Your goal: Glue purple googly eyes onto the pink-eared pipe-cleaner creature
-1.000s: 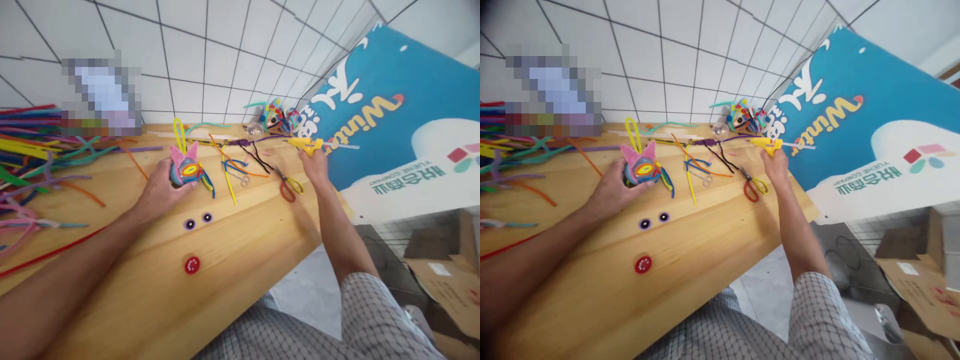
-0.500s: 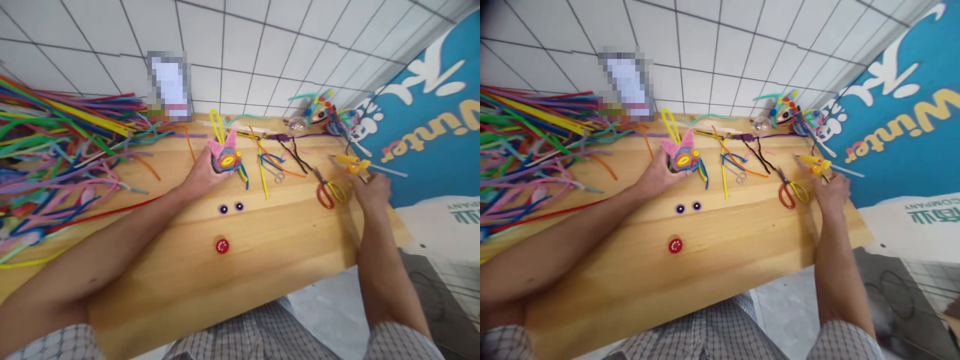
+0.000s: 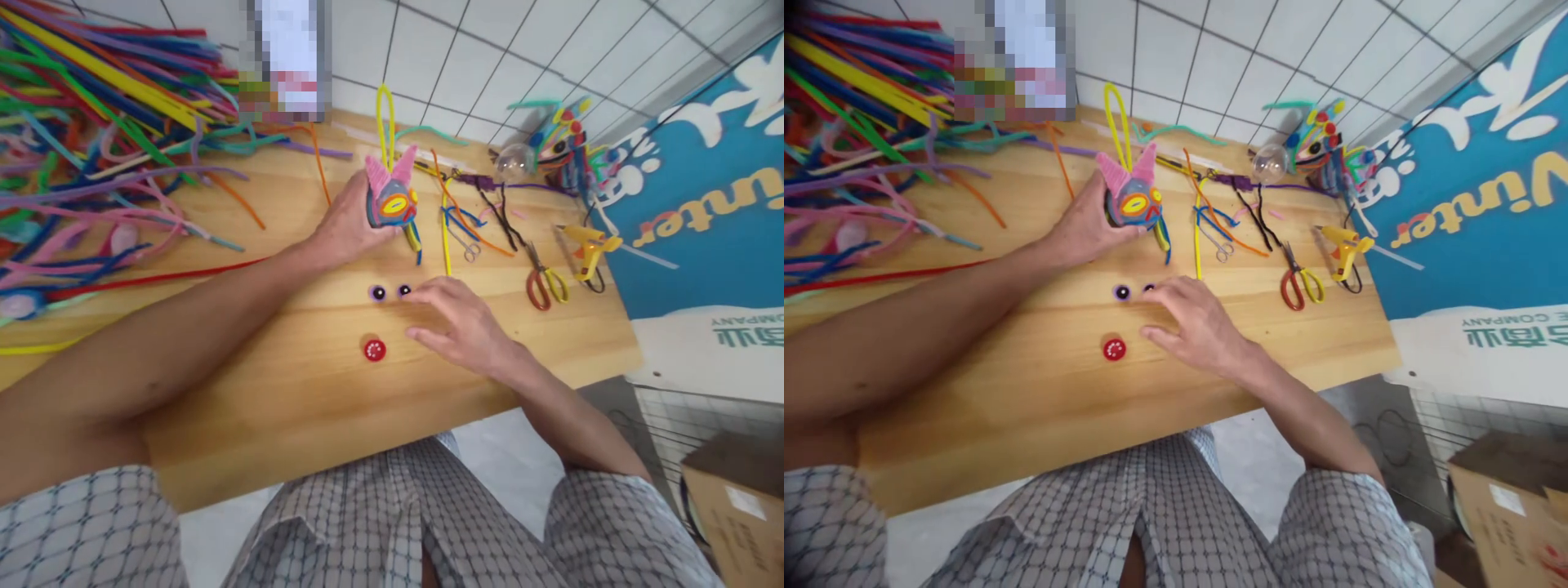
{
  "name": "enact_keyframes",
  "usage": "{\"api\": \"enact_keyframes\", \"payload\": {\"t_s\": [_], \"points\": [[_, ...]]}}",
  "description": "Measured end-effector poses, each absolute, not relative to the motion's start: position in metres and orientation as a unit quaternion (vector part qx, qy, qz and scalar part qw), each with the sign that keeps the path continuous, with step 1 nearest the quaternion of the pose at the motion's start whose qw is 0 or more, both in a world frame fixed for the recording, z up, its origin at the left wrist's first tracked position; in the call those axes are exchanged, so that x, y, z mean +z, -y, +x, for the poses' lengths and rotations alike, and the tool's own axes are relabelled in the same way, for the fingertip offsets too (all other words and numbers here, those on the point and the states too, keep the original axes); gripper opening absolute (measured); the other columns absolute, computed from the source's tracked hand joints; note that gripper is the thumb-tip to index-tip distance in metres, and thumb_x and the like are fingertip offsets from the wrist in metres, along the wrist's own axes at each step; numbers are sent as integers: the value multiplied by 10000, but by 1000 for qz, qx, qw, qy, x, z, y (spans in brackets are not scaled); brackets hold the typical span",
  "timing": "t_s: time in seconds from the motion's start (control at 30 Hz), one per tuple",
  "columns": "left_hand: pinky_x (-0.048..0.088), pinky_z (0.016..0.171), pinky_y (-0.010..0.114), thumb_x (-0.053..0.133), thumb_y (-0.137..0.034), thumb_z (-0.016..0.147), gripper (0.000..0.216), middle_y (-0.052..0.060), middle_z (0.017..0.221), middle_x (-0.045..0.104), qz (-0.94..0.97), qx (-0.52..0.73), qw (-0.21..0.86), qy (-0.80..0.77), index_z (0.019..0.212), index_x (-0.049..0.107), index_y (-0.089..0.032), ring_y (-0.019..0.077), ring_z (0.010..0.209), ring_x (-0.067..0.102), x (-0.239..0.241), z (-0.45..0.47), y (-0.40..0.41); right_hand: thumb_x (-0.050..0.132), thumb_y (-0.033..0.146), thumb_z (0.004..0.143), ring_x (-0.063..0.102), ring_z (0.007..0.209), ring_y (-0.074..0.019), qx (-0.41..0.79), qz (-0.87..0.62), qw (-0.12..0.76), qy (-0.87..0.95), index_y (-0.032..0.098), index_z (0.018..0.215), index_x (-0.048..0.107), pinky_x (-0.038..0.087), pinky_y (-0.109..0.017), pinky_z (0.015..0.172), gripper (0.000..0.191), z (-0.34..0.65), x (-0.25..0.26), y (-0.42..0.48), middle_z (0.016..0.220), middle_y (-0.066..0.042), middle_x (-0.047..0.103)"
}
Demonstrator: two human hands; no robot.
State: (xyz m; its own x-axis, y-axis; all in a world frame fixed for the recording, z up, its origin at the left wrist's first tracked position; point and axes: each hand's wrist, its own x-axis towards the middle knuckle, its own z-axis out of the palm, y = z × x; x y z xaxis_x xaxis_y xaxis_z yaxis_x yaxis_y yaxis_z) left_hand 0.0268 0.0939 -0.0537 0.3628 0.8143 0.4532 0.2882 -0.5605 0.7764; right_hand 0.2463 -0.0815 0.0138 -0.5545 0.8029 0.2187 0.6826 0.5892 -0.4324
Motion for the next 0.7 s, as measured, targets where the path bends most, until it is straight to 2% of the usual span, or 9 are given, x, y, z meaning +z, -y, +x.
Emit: {"api": "enact_keyframes", "payload": {"t_s": [0.07, 0.17, 0.3, 0.4, 0.5, 0.6, 0.7], "points": [[570, 1102, 560, 895, -543, 813, 617, 66, 1345, 713, 770, 444, 300, -347, 1327, 624, -335, 344, 1236, 684, -54, 28, -96, 742, 509, 1035, 707, 1265, -333, 163, -401, 173, 885, 212, 1352, 679, 588, -524, 1071, 439, 232, 12, 91, 1329, -157, 763], [553, 1135, 577, 880, -486, 777, 689, 75, 1403, 694, 770, 436, 303, -354, 1390, 598, -352, 366, 1282, 663, -53, 28, -98, 794, 488, 998, 684, 1264, -359, 167, -394, 127, 895, 205, 1367, 662, 575, -564, 1091, 484, 216, 6, 104, 1326, -167, 748], [545, 1135, 577, 868, -486, 751, 690, 54, 1383, 681, 760, 434, 321, -361, 1383, 614, -380, 381, 1314, 645, -52, 28, -97, 786, 402, 1010, 694, 1126, -343, 157, -409, 95, 894, 176, 1238, 699, 594, -542, 1024, 333, 201, -5, 115, 1187, -165, 754], [521, 1150, 573, 858, -479, 766, 617, 32, 1381, 675, 763, 429, 325, -357, 1335, 637, -390, 360, 1334, 622, -49, 28, -95, 720, 331, 1050, 692, 1054, -317, 150, -409, 108, 894, 161, 1168, 707, 599, -503, 975, 207, 198, -11, 117, 1108, -158, 751], [526, 1103, 559, 844, -510, 808, 528, 28, 1338, 694, 759, 425, 328, -367, 1281, 652, -377, 338, 1309, 614, -45, 30, -93, 701, 293, 1055, 696, 1032, -302, 148, -403, 123, 895, 164, 1168, 704, 600, -482, 952, 170, 199, -15, 117, 1088, -145, 756], [541, 1035, 540, 841, -562, 825, 503, 42, 1252, 717, 752, 432, 329, -375, 1249, 659, -360, 350, 1298, 619, -44, 31, -91, 739, 329, 1042, 711, 1051, -301, 146, -407, 125, 893, 181, 1201, 704, 603, -486, 963, 221, 203, -14, 118, 1112, -136, 770], [531, 1046, 539, 859, -554, 806, 541, 60, 1239, 710, 752, 429, 323, -382, 1255, 655, -330, 362, 1288, 627, -45, 30, -91, 776, 441, 1024, 729, 1095, -309, 141, -413, 141, 889, 195, 1294, 689, 614, -491, 975, 376, 213, -10, 113, 1194, -145, 780]]}}
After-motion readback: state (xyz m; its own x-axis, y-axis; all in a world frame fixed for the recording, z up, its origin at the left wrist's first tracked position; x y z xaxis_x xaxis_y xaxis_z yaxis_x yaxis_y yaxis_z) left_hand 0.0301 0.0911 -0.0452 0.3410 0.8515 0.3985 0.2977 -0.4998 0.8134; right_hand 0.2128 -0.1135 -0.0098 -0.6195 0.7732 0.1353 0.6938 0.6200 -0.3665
